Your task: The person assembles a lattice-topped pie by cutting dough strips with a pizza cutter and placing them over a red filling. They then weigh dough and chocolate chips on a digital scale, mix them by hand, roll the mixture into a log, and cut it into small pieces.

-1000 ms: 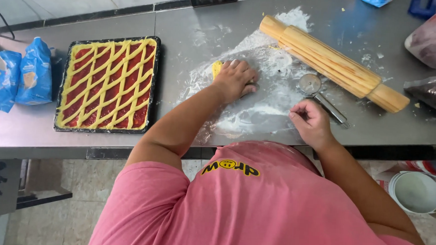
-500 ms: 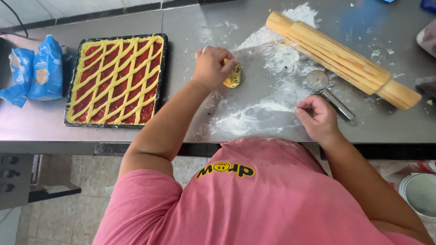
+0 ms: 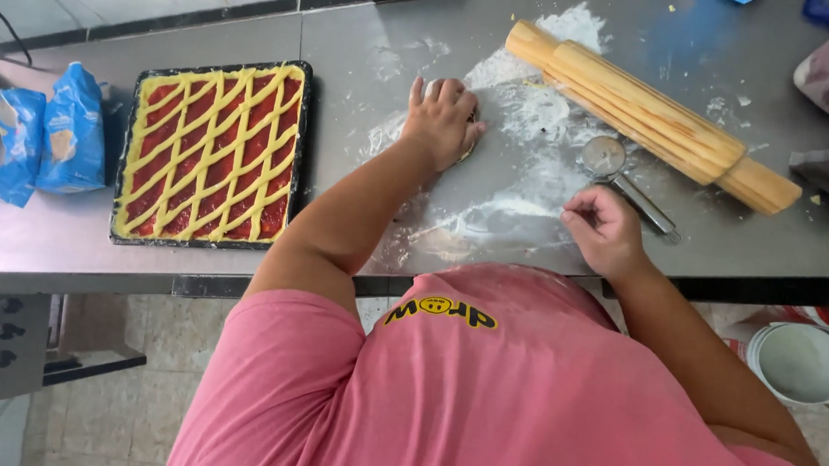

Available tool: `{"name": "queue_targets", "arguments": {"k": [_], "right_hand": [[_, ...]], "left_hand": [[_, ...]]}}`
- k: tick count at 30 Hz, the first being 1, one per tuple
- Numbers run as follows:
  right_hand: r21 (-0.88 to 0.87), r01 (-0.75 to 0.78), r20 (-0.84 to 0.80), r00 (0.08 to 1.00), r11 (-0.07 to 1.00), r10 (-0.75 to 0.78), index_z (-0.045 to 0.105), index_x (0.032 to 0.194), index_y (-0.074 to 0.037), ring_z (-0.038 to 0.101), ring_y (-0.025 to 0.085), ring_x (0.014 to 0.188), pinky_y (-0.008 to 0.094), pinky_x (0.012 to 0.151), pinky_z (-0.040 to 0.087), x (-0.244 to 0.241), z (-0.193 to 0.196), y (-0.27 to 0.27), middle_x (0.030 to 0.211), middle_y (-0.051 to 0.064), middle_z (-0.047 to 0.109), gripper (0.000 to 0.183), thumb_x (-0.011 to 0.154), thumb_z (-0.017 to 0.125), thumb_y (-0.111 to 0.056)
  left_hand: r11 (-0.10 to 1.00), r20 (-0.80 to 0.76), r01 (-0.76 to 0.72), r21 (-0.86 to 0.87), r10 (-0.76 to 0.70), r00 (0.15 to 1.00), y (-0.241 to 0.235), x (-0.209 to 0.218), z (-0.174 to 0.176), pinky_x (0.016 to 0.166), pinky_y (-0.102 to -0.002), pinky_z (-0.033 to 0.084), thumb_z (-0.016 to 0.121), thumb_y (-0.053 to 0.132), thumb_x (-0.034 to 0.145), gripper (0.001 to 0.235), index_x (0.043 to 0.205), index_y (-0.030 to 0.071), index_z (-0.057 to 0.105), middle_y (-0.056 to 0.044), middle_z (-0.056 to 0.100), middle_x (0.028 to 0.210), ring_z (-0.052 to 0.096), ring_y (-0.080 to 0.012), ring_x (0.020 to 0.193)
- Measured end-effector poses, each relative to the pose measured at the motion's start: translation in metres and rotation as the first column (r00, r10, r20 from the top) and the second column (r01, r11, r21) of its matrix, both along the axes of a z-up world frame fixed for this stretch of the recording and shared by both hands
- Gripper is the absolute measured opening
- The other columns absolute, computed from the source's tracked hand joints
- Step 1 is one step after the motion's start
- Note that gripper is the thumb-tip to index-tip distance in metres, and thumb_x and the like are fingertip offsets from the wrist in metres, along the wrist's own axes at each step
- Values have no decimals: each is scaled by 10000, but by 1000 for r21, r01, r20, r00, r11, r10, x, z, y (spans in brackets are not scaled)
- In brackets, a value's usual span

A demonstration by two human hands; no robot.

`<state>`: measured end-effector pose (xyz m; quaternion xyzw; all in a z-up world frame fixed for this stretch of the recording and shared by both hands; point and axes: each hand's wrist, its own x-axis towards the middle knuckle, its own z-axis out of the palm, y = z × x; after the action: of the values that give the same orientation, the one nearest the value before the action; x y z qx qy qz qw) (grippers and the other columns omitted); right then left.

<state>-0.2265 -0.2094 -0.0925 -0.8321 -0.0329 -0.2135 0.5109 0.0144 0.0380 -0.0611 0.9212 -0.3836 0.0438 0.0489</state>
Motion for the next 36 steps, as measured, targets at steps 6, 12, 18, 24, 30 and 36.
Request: {"name": "queue_targets", "arguments": {"k": [6,12,18,24,30,36], "right_hand": [[181,-18,-49,998,983,28,724,1026,-51,589,132,797,317,809,523,-5,3,-2,808,56,644,95,936,733,-24],[192,-19,-21,1000,981,24,730,1002,-37,633,187,780,343,787,542,0,-2,-4,809,111,666,94,913,760,-26],[216,-39,-67,996,976,54,729,1024,-51,590,128,780,297,783,523,-1,-3,-2,801,59,644,101,923,736,-37],[139,-4,-40,999,990,10,743,1016,-59,624,181,774,331,779,532,-2,1,-2,806,89,665,114,909,777,-40],[167,-13,-24,1000,986,17,735,1000,-59,652,194,810,341,779,541,0,-4,-7,824,77,676,102,909,771,-86],[352,-39,-78,994,935,71,705,1051,-27,593,116,813,301,824,543,0,-2,-6,832,71,637,120,933,713,-4]], "left_hand": [[996,-50,-75,57,78,996,-1,7,-10,1154,-541,374,337,677,1027,571,1225,179,534,-96,497,1321,516,-305,1347],[972,-246,-119,-201,68,967,37,-32,30,1086,-470,442,422,648,1031,491,1285,240,520,-24,555,1261,590,-270,1254],[951,-99,-289,-112,278,955,11,-29,47,865,-444,526,465,684,988,487,1158,245,589,42,618,978,678,-242,1009],[922,-23,-123,366,141,990,-20,-82,73,1257,-537,167,309,681,1032,767,1560,141,441,-151,345,1658,235,-339,1564],[895,-174,12,445,74,982,6,-105,75,1286,-546,-76,198,828,942,1071,1668,55,48,-188,15,1744,-65,-387,1598],[889,-419,100,447,109,901,2,-19,38,1256,-622,-33,248,866,944,1050,1679,135,82,-172,-31,1736,-25,-429,1588]]}}
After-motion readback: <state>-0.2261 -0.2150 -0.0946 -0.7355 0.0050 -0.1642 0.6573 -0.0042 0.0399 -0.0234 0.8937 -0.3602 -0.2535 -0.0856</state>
